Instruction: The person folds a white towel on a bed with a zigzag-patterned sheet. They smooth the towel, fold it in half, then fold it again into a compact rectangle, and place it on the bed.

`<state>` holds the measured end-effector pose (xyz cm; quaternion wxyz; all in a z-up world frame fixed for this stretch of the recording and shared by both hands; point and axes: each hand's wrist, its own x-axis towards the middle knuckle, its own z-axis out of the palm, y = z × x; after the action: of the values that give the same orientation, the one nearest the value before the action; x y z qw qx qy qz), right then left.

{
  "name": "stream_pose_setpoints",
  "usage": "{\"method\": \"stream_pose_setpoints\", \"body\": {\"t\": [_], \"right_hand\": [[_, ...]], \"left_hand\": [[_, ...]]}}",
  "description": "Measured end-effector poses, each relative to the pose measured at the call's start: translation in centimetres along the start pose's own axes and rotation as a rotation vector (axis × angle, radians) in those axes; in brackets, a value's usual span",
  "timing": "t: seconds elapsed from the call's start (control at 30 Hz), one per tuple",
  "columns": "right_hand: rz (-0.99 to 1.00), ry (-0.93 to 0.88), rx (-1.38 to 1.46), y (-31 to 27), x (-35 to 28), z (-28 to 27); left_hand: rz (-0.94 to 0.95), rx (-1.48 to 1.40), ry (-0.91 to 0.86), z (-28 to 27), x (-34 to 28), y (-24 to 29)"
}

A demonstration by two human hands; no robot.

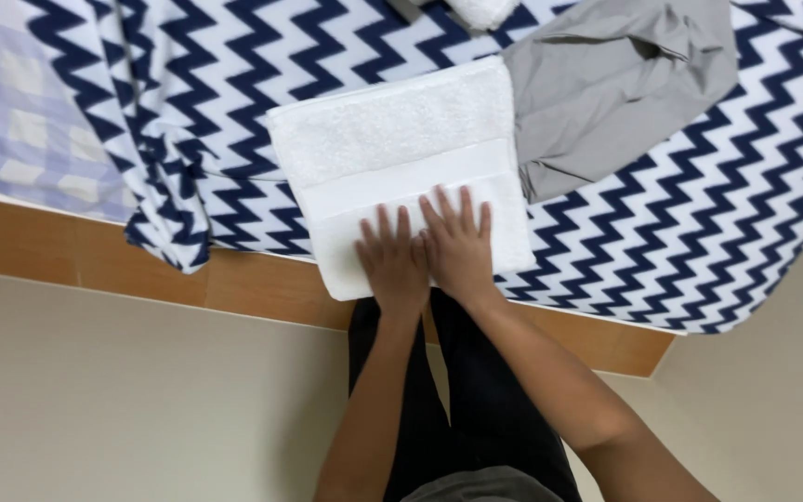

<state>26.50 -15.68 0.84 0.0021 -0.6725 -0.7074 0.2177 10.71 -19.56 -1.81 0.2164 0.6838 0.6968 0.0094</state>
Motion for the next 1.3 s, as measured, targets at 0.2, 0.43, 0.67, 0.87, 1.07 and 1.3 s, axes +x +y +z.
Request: {"method": "stream_pose_setpoints", "body": {"t": [0.2, 0.43, 0.67, 0.87, 1.07, 1.3], "right_hand": [[0.169, 0.140, -0.088, 8.6, -1.2, -3.5], [0.512, 0.096, 0.465, 5.5, -3.6, -2.9], [0.890, -0.220, 0.601, 3.9, -2.4, -5.7], [0.370, 0.358, 0.264, 4.2, -5.8, 0.0], [0.725, 0.162, 0.711, 6.9, -4.8, 0.3], [1.159, 0.007, 1.656, 2.2, -8.2, 1.7]], "left_hand": [[-0.124, 0.180, 0.011, -3.3, -0.2, -6.8], [-0.824, -0.886, 0.175, 1.5, -4.7, -8.1], [-1.269, -1.696, 0.096, 1.1, -3.7, -3.8], [-1.137, -2.100, 0.183, 5.7, -4.5, -5.1], [-1.094, -2.277, 0.269, 9.1, -6.1, -6.7], [-1.247, -2.282, -0.108, 8.3, -7.2, 3.7]]}}
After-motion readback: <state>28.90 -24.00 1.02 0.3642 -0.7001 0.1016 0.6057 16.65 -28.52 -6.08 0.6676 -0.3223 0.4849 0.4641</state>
